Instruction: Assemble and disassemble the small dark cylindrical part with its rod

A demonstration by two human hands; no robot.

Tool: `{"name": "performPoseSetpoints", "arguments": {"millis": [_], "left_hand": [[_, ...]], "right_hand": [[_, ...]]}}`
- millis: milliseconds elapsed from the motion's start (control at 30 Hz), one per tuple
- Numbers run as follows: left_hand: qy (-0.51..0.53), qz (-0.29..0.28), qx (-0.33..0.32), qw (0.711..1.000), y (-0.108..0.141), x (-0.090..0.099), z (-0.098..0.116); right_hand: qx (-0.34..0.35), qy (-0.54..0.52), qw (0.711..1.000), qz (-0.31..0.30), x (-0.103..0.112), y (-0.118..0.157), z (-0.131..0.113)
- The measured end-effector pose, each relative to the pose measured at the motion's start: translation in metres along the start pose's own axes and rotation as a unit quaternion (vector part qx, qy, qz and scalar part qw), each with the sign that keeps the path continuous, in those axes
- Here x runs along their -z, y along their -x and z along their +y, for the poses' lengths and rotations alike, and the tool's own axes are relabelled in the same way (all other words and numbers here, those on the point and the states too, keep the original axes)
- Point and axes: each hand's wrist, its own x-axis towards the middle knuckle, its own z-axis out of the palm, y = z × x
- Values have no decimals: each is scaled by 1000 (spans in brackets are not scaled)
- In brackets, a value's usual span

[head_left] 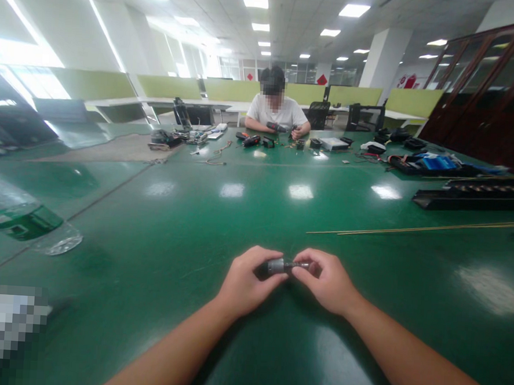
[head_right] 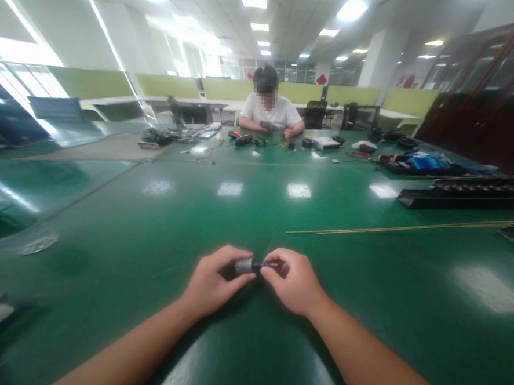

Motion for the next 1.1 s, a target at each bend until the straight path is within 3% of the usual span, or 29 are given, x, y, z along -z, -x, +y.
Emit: {"name": "performPoseSetpoints", "arguments": {"millis": [1100], "left_hand": [[15, 17, 47, 999, -2, 3, 2]], "right_hand": [[-20, -21, 1000, 1, 3, -1, 4]]}}
